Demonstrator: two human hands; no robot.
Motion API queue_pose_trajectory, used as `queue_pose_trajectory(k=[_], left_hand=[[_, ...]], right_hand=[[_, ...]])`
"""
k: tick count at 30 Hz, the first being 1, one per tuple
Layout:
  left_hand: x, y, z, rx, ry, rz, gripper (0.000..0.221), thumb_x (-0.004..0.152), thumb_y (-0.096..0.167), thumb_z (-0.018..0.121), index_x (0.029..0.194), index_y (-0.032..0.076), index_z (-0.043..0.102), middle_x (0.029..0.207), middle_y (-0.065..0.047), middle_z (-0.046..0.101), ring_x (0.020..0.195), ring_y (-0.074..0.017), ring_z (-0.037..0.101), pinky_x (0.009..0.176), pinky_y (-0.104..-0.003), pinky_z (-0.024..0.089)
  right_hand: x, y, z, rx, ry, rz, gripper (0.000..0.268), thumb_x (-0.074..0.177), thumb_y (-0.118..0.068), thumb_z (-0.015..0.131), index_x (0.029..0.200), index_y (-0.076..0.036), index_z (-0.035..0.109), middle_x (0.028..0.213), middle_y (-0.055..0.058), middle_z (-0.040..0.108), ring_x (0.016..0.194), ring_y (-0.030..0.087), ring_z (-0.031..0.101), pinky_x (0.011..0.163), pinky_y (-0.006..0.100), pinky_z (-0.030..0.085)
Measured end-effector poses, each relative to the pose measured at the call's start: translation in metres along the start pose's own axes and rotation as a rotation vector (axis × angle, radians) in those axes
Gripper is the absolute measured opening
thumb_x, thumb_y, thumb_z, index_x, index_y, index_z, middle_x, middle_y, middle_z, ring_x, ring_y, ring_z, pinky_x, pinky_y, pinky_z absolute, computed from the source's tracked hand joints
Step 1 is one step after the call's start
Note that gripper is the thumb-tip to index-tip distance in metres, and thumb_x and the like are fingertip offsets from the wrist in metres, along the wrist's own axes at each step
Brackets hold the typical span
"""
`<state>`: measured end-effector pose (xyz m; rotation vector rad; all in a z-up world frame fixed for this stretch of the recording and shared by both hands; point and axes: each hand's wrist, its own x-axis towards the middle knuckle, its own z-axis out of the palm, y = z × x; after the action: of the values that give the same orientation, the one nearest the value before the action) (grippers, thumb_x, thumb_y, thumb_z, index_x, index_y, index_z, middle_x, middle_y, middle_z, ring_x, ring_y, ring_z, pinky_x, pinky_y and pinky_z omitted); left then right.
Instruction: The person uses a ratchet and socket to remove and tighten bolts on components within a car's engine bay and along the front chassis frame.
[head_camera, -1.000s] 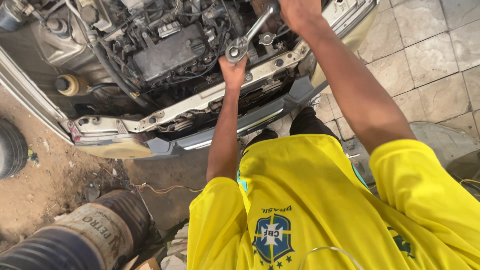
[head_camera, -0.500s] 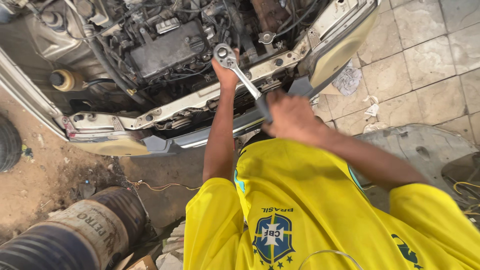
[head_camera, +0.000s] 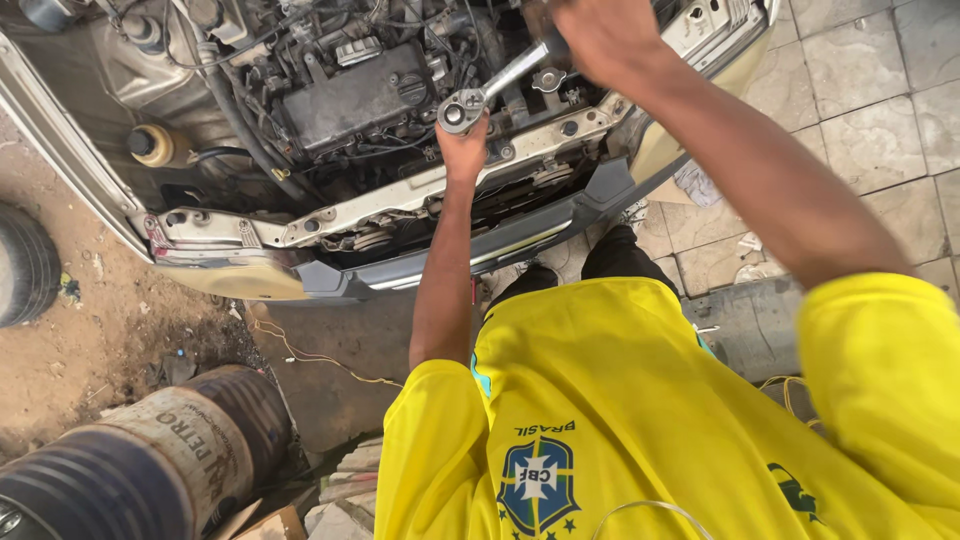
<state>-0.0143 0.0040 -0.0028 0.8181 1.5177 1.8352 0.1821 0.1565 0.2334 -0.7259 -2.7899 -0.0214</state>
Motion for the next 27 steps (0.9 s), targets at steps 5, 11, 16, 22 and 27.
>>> queue_pose_trajectory(k=[5, 11, 16, 22, 27], left_hand=[[0.003, 0.008, 0.004, 0.172, 0.017, 0.068, 0.016, 0.081, 0.0, 0.077, 0.096, -0.001, 0.071, 0.089, -0.007, 0.076, 0.086, -0.0127, 0.072, 0.078, -0.03, 0.057], [-0.004, 0.01, 0.015, 0.248, 0.036, 0.032, 0.013, 0.086, 0.004, 0.08, 0.084, -0.002, 0.069, 0.078, -0.006, 0.071, 0.074, -0.0114, 0.065, 0.069, -0.03, 0.053], [-0.001, 0.005, 0.002, 0.067, -0.034, 0.062, 0.013, 0.082, 0.0, 0.078, 0.09, -0.002, 0.068, 0.084, -0.004, 0.073, 0.079, -0.0105, 0.068, 0.071, -0.029, 0.055], [-0.005, 0.013, 0.012, 0.116, -0.129, 0.02, 0.019, 0.085, -0.003, 0.075, 0.104, -0.003, 0.075, 0.086, -0.004, 0.076, 0.076, -0.01, 0.066, 0.069, -0.028, 0.053], [-0.003, 0.02, 0.018, 0.084, -0.142, 0.085, 0.024, 0.082, -0.004, 0.072, 0.105, -0.004, 0.074, 0.09, -0.004, 0.076, 0.081, -0.0098, 0.068, 0.072, -0.027, 0.053]], right_hand=[[-0.073, -0.051, -0.051, -0.05, -0.786, 0.061, 0.04, 0.079, -0.029, 0.075, 0.108, -0.004, 0.062, 0.059, 0.008, 0.065, 0.055, 0.026, 0.069, 0.069, 0.043, 0.057], [-0.103, -0.118, -0.065, 0.3, -0.737, 0.077, 0.056, 0.079, -0.05, 0.077, 0.108, -0.006, 0.06, 0.067, 0.01, 0.068, 0.058, 0.029, 0.071, 0.06, 0.043, 0.061], [-0.065, -0.048, -0.059, 0.018, -0.812, 0.013, 0.014, 0.083, -0.019, 0.07, 0.094, -0.011, 0.07, 0.073, 0.008, 0.067, 0.067, 0.022, 0.071, 0.067, 0.04, 0.062], [-0.008, 0.013, -0.007, -0.211, -0.36, 0.023, 0.024, 0.079, -0.016, 0.08, 0.103, -0.014, 0.078, 0.094, 0.009, 0.07, 0.095, 0.025, 0.066, 0.089, 0.045, 0.051], [-0.016, 0.012, -0.011, -0.322, -0.289, -0.059, 0.031, 0.078, -0.023, 0.082, 0.106, -0.012, 0.078, 0.099, 0.01, 0.072, 0.103, 0.026, 0.067, 0.091, 0.045, 0.052]])
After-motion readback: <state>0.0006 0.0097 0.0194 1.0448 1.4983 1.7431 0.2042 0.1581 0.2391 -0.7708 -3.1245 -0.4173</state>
